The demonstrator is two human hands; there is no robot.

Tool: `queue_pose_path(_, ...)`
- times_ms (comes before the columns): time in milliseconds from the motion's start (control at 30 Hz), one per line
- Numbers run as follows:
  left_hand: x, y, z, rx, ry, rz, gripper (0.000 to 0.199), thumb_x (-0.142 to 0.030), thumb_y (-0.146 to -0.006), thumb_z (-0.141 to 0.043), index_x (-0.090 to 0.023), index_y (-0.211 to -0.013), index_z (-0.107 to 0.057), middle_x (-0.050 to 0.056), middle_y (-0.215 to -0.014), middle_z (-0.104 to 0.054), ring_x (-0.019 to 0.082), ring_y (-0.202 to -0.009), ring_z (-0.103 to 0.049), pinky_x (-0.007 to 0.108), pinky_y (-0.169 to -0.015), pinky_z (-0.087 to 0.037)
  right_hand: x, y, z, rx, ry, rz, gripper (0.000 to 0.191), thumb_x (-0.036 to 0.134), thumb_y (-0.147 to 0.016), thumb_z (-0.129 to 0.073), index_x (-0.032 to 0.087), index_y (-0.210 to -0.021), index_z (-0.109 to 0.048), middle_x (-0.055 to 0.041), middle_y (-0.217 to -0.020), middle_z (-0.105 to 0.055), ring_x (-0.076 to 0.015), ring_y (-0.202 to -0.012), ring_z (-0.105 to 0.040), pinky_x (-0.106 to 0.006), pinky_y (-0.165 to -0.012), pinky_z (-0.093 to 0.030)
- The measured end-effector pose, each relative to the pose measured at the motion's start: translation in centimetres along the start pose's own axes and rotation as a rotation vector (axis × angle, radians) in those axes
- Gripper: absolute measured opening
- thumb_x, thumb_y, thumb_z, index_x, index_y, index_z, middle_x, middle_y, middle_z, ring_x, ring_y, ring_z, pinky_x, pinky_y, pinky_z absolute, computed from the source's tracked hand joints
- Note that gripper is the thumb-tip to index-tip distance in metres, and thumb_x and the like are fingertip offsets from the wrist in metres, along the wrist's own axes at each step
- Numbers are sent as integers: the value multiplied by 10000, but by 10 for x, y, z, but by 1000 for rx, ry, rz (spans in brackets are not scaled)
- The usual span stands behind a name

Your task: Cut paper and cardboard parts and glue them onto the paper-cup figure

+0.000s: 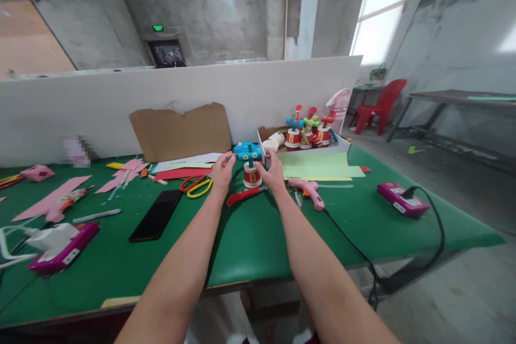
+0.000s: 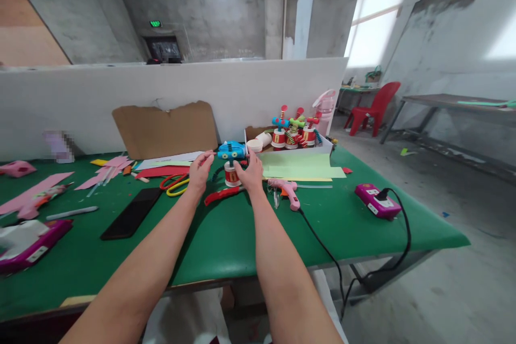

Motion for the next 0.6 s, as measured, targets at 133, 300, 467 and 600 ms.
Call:
queue_pose_path(133, 4, 3, 6, -63, 0, 52, 331, -448, -769, -510, -167, -892, -634, 78, -997, -672, 193, -939, -601, 317, -832, -473, -9, -4, 10, -67, -190, -109, 452, 351, -803, -479, 133, -1197, -509, -110, -1063, -643, -203, -993, -583, -338, -880, -444)
queue_pose_path(300, 9, 6, 9, -108, -18, 51, 307, -449, -759, -507, -171, -816, -623, 42, -839, -671, 178, -820, -600, 294, -767, -475, -14, -1, 25, -209, -270, -237, 348, 362, -808, -414, 162, -1036, -585, -85, -961, -682, -197, -860, -623, -323, -786, -468)
queue_pose_path(467, 13, 9, 8, -131, -44, 51, 270, -436, -746, -508, -184, -751, -604, 28, -776, -663, 176, -778, -592, 287, -739, -469, -12, 5, 37, -273, -186, -295, 286, 408, -802, -407, 190, -798, -592, -50, -698, -663, -203, -681, -597, -308, -681, -440)
queue_pose_path(600, 14, 10, 8, -143, -57, 56, 258, -423, -739, -504, -185, -735, -604, 33, -756, -665, 181, -751, -593, 290, -715, -463, -5, 8, 40, -254, -121, -282, 325, 457, -806, -402, 216, -624, -522, -41, -623, -621, -198, -629, -558, -298, -633, -393)
Point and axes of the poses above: each hand's wrist, its own y-axis away from the middle knuckle, its own z-axis out of the back of the hand, x = y × z, the point moved 5 cm from there along -y, towards the middle knuckle
